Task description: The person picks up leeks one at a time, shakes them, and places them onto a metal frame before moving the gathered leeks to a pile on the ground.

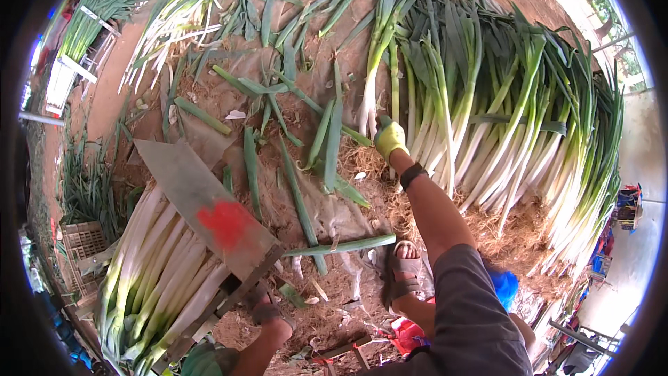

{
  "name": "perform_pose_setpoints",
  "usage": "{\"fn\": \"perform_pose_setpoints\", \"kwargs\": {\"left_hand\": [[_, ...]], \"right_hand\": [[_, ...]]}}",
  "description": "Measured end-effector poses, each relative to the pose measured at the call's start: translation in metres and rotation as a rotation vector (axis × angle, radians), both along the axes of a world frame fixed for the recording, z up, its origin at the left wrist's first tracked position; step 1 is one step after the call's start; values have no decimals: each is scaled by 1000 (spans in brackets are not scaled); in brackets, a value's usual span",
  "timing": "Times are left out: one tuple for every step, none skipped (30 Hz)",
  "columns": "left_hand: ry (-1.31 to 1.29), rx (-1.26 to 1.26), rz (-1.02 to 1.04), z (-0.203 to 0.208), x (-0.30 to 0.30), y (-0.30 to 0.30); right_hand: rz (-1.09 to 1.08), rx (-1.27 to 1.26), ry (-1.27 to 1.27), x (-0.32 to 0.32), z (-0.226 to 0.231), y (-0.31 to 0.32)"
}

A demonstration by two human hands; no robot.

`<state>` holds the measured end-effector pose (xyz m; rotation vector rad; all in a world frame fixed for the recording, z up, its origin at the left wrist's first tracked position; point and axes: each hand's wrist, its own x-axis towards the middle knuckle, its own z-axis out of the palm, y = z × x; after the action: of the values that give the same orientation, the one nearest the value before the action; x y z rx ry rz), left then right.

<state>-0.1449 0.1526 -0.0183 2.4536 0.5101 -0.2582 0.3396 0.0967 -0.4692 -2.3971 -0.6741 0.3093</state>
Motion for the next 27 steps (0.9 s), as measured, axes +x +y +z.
{"fn": "perform_pose_setpoints", "kwargs": {"left_hand": [[-1,-10,0,-3,1,1],[5,-20,1,-6,2,2],[16,-28,9,-8,2,4],[28,-36,17,-9,2,4],[36,-45,27,-11,2,6],[39,-51,30,-13,3,8],[42,-63,37,-14,3,9],[44,-76,45,-16,4,11],[52,-86,56,-17,3,11],[52,-91,63,-18,2,11],[55,-99,81,-22,0,10],[35,-90,82,-25,-5,6],[26,-76,89,-26,-11,2],[-4,-49,95,-27,-15,-1],[-55,-73,71,-29,-14,1],[-37,-75,66,-27,-16,1],[-21,-77,60,-24,-17,0],[-20,-85,60,-20,-13,2],[40,-53,25,-15,-6,6],[99,-21,-12,-11,-1,7],[78,-35,-28,-9,2,7],[55,-38,-35,-7,3,7],[34,-36,-36,-6,4,7],[56,-23,-15,-3,5,4],[67,-12,3,-2,7,1],[41,-18,-2,-2,7,-1],[34,-26,-8,-2,4,-1]], "right_hand": [[16,-16,-21,11,-2,6],[12,-17,-25,15,-4,9],[-2,-132,-3,10,-3,20],[-17,-248,15,7,-3,29],[-34,-352,58,4,-3,38],[-8,-431,72,5,-5,39],[-23,-470,1,-2,-10,44],[-37,-508,-70,-6,-15,49],[-32,-506,-65,-8,-16,53],[-3,-549,-65,-9,-16,56],[27,-592,-64,-10,-17,58],[52,-608,31,-1,-14,59],[85,-620,138,-2,-8,67],[29,-566,328,1,0,75],[264,-571,118,46,-11,66],[633,-608,-175,28,12,79],[754,-260,-101,28,4,84],[681,4,206,34,14,83],[602,276,510,34,26,85],[312,455,1041,34,40,86],[425,319,838,48,40,69],[531,178,618,58,37,55],[616,55,403,68,33,42],[677,-9,240,43,44,47],[715,-76,60,24,62,47],[344,-140,370,32,65,37],[-42,-191,674,33,64,29]]}}
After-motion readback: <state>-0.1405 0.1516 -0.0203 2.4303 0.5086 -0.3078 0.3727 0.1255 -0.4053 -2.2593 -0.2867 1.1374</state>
